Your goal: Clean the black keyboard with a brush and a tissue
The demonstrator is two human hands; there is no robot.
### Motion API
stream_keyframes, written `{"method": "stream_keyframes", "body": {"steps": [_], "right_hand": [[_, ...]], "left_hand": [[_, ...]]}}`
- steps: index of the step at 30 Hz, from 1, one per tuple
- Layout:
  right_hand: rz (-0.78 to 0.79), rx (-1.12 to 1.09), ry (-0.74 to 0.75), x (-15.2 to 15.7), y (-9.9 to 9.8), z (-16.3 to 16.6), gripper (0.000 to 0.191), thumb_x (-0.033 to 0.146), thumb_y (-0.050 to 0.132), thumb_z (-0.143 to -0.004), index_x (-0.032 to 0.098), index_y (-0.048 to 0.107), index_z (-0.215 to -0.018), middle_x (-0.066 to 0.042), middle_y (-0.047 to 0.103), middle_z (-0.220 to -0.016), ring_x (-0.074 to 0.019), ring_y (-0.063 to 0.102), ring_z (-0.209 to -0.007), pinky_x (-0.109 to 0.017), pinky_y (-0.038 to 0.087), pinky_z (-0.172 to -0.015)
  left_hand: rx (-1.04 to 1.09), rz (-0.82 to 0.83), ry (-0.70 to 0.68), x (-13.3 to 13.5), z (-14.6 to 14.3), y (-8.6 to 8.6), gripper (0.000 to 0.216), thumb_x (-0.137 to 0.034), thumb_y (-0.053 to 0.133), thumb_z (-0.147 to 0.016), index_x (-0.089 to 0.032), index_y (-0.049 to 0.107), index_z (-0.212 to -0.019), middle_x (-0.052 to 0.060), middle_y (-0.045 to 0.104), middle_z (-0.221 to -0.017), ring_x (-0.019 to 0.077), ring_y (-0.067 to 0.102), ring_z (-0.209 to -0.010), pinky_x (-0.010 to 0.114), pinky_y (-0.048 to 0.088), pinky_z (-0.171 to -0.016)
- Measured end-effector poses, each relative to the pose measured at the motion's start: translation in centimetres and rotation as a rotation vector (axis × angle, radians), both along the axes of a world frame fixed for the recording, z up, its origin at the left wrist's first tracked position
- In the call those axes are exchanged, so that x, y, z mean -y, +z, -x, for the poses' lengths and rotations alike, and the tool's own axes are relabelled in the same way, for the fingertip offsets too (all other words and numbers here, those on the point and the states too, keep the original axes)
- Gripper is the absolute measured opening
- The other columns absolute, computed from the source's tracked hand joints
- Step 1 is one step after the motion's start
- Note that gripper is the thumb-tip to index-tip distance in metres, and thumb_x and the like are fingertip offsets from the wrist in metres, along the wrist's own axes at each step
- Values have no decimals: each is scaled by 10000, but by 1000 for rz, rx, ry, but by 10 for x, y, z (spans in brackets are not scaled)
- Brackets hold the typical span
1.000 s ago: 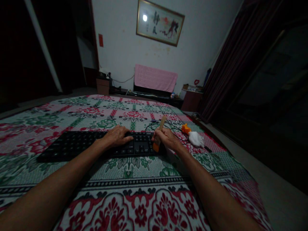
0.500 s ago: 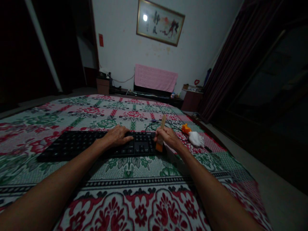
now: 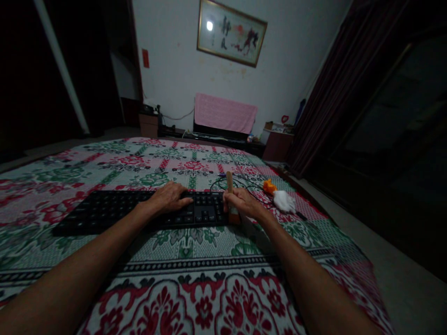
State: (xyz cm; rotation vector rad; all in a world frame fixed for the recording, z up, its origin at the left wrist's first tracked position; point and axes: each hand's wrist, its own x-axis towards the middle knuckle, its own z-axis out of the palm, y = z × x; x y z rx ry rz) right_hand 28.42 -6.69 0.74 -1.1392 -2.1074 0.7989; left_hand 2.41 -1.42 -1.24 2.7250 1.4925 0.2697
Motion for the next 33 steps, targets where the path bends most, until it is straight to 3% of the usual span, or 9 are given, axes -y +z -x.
{"method": "stream_keyframes", "body": {"steps": [8, 13, 16, 23, 29, 33], "right_hand": [[-93, 12, -192, -7, -2, -5, 235, 240, 400, -818, 183, 549, -645, 7, 594, -564, -133, 531, -581, -236, 393, -581], [-103, -247, -362, -12, -3, -1, 293, 404, 394, -852, 170, 556, -778, -25, 622, -702, -137, 547, -609, -235, 415, -560], [-110, -247, -318, -13, -6, 3, 366, 454, 379, -863, 157, 590, -825, -48, 628, -802, -150, 568, -688, -246, 440, -608], [-310, -124, -269, -17, -20, 10, 284, 346, 427, -865, 153, 602, -979, -50, 623, -866, -171, 579, -800, -295, 455, -732], [-358, -135, -181, -23, -32, 12, 232, 288, 456, -871, 171, 570, -1037, -62, 630, -972, -169, 595, -920, -318, 449, -844], [-387, -65, -130, -20, -30, 13, 220, 257, 433, -885, 163, 568, -1031, -71, 624, -959, -168, 592, -903, -318, 451, -837]], "left_hand": [[3, -2, 22, 0, 0, -1, 461, -547, 411, -804, -214, 649, -1015, 101, 664, -977, 268, 577, -950, 352, 425, -809], [-29, -10, 17, 1, 0, -1, 484, -555, 382, -818, -213, 633, -1050, 99, 657, -1011, 263, 570, -976, 348, 423, -825], [-31, -19, 14, 0, 1, -2, 486, -555, 378, -823, -219, 623, -1076, 94, 655, -1030, 255, 567, -995, 341, 414, -853], [-39, -12, 11, 1, 0, 0, 491, -556, 380, -821, -210, 629, -1065, 93, 658, -1015, 252, 571, -983, 329, 420, -831], [2, -18, 11, 1, 0, -1, 462, -538, 408, -808, -213, 641, -1041, 92, 666, -980, 257, 579, -949, 341, 417, -819], [1, -15, 22, -1, 0, -3, 458, -553, 418, -798, -218, 650, -1006, 86, 667, -968, 250, 579, -948, 331, 417, -811]]}}
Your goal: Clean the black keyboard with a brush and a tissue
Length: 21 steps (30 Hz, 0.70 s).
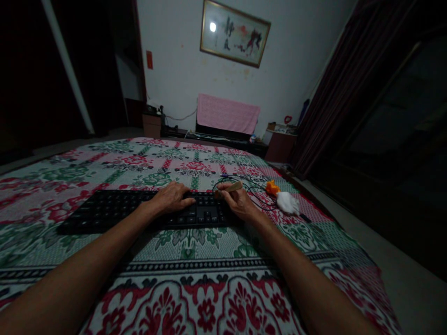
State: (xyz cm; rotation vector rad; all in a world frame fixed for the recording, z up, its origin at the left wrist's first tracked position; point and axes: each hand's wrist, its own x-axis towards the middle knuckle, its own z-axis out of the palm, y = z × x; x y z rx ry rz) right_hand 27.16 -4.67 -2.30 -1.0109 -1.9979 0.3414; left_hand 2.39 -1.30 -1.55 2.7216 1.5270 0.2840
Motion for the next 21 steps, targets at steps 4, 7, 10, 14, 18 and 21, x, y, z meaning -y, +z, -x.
{"method": "stream_keyframes", "body": {"steps": [4, 7, 10, 14, 18, 21], "right_hand": [[54, 101, 25, 6, 7, 2, 224, 235, 398, -891, 161, 573, -1010, -58, 616, -918, -160, 582, -854, -303, 445, -802], [99, 108, 12, 11, 14, 2, 231, 239, 389, -889, 156, 574, -1000, -45, 610, -881, -154, 580, -814, -285, 441, -769], [136, 143, 23, 15, 23, 2, 249, 239, 372, -889, 152, 601, -937, -35, 609, -848, -154, 576, -794, -267, 431, -741], [178, 158, 45, 20, 34, 2, 308, 262, 358, -897, 145, 635, -826, -27, 603, -807, -150, 569, -763, -244, 415, -698], [121, 90, -3, 20, 34, 3, 286, 264, 368, -900, 144, 626, -871, -35, 610, -834, -149, 571, -781, -240, 415, -714], [117, 157, -8, 20, 31, 5, 283, 254, 365, -900, 145, 620, -847, -30, 593, -786, -145, 559, -738, -237, 407, -686]], "left_hand": [[-18, -14, 6, 0, 0, 0, 494, -561, 397, -805, -208, 636, -1055, 101, 658, -1007, 266, 572, -965, 349, 419, -811], [-29, -12, 3, 1, -1, 1, 503, -558, 384, -814, -198, 637, -1056, 108, 657, -1000, 270, 575, -956, 351, 424, -793], [-17, -10, -3, 1, -1, 1, 498, -558, 393, -810, -197, 645, -1043, 105, 662, -973, 269, 581, -936, 351, 422, -788], [-11, -17, -7, 2, -1, 1, 500, -557, 392, -811, -198, 641, -1054, 103, 663, -984, 266, 580, -945, 352, 417, -808], [-34, -18, -13, 2, -1, 2, 508, -549, 373, -822, -195, 635, -1075, 106, 663, -989, 268, 579, -952, 355, 417, -815], [-30, -4, -15, 2, 0, 2, 508, -553, 372, -823, -207, 629, -1093, 99, 661, -1005, 263, 573, -972, 350, 417, -825]]}}
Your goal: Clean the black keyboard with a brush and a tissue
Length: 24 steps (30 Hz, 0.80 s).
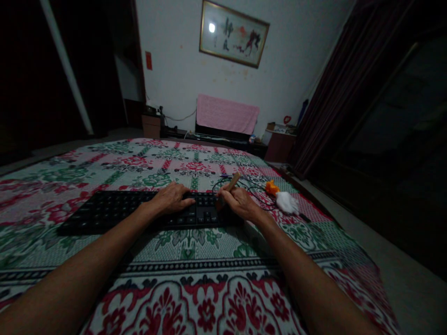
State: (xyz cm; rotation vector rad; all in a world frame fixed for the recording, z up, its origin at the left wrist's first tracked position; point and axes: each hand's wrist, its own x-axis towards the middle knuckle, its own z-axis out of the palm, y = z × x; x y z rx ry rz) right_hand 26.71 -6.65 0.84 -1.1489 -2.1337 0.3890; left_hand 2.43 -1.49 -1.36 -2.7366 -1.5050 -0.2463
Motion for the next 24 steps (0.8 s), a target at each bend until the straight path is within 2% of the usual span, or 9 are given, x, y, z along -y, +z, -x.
{"method": "stream_keyframes", "body": {"steps": [5, 10, 16, 24], "right_hand": [[72, 89, 41, 6, 5, 4, 294, 207, 364, -882, 146, 625, -760, -21, 596, -757, -135, 546, -716, -225, 393, -663], [168, 39, 93, 10, 12, 4, 325, 204, 351, -866, 139, 623, -701, -8, 573, -679, -119, 528, -634, -210, 391, -592], [102, -35, 62, 7, 8, 1, 334, 218, 349, -875, 133, 648, -754, -21, 610, -752, -133, 559, -724, -219, 407, -653], [197, 17, 147, 7, 9, 1, 299, 171, 363, -836, 148, 617, -680, -4, 608, -673, -124, 549, -650, -217, 406, -612]], "left_hand": [[18, 3, 2, 0, 0, -1, 514, -546, 387, -821, -206, 614, -1131, 102, 656, -1039, 260, 567, -991, 349, 415, -841], [21, -6, 13, 2, -1, 0, 496, -542, 395, -819, -202, 633, -1090, 100, 663, -1017, 256, 579, -972, 346, 417, -838], [27, 20, 18, 1, -1, 1, 479, -548, 411, -806, -220, 640, -1070, 92, 667, -1006, 255, 577, -972, 337, 422, -823], [40, 4, 8, 0, -1, 0, 476, -551, 415, -800, -214, 652, -1038, 102, 672, -980, 273, 587, -950, 357, 425, -808]]}}
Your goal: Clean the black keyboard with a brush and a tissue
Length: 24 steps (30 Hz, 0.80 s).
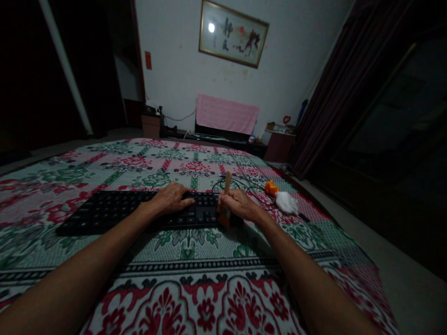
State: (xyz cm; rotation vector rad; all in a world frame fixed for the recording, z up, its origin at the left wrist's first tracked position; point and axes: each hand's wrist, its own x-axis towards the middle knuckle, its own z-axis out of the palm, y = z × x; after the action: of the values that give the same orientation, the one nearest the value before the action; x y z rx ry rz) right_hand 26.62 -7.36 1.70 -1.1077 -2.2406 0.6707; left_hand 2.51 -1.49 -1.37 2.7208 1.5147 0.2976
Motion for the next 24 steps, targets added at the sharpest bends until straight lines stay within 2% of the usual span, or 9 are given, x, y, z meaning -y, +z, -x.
{"method": "stream_keyframes", "body": {"steps": [4, 11, 15, 19, 24], "right_hand": [[-2, -62, -29, -1, -2, -1, 309, 200, 351, -857, 144, 620, -716, -17, 627, -716, -132, 560, -680, -223, 415, -617], [5, -9, -6, 0, -2, -2, 311, 178, 358, -834, 154, 614, -658, 0, 609, -667, -120, 544, -642, -220, 403, -614], [6, -106, -49, 2, 3, -4, 273, 228, 397, -849, 150, 643, -757, -15, 629, -773, -140, 569, -742, -248, 429, -690], [145, -291, 37, 1, 2, -15, 202, 269, 537, -805, 162, 626, -952, -32, 640, -923, -167, 581, -881, -306, 450, -791], [287, -319, 84, -6, 0, -31, 232, 292, 625, -750, 172, 634, -948, -33, 646, -942, -174, 584, -886, -342, 444, -805]], "left_hand": [[4, 1, 8, 0, 0, 0, 468, -538, 426, -800, -214, 649, -1052, 95, 671, -985, 261, 586, -951, 344, 420, -814], [11, 28, 6, 1, 1, 0, 464, -539, 417, -808, -206, 640, -1043, 93, 663, -993, 252, 573, -953, 346, 417, -825], [-27, 11, -2, 3, 1, 1, 473, -527, 394, -828, -191, 623, -1069, 109, 648, -1040, 260, 560, -983, 360, 408, -854], [-53, 10, 6, 3, 1, 1, 494, -539, 382, -830, -190, 617, -1090, 114, 640, -1067, 267, 550, -1014, 361, 407, -863], [-41, 5, 28, 2, 0, -2, 533, -539, 385, -828, -182, 581, -1172, 115, 621, -1148, 276, 525, -1075, 369, 384, -919]]}}
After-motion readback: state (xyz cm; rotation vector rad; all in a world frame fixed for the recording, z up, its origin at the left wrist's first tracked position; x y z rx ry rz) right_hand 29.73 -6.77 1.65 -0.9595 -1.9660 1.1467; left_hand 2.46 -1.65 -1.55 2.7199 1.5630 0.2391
